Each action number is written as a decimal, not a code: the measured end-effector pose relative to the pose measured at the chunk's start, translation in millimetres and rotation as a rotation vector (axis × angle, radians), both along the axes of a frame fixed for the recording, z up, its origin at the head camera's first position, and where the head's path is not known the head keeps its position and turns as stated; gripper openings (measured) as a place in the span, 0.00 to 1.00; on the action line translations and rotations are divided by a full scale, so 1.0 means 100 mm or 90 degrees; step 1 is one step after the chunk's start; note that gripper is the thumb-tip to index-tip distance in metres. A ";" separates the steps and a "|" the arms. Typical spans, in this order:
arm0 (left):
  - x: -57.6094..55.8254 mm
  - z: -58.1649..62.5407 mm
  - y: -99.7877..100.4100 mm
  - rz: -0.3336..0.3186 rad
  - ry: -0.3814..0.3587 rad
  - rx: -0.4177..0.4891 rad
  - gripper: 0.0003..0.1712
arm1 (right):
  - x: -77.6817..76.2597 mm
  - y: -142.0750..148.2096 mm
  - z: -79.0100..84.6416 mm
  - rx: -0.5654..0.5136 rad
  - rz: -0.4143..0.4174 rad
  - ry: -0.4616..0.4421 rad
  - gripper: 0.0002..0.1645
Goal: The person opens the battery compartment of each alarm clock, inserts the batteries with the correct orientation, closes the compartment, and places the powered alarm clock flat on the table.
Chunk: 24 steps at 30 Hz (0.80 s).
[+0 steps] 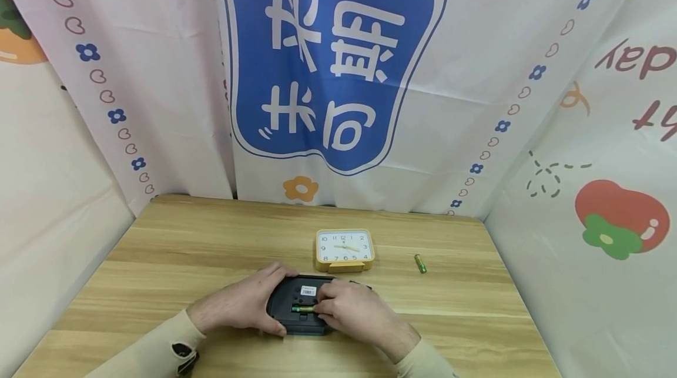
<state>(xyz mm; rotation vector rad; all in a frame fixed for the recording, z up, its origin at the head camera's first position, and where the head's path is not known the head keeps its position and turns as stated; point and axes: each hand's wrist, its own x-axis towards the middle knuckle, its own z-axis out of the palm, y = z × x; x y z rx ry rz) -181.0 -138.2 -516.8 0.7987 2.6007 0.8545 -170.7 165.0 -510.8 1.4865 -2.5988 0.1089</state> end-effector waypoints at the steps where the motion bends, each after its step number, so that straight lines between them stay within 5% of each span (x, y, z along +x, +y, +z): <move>1: 0.00 0.00 0.00 0.000 0.000 0.000 0.65 | 0.00 0.00 0.00 0.000 -0.001 -0.003 0.07; 24: 0.00 0.00 -0.01 -0.001 -0.001 0.000 0.65 | 0.00 -0.10 0.01 0.048 -0.013 -0.003 0.05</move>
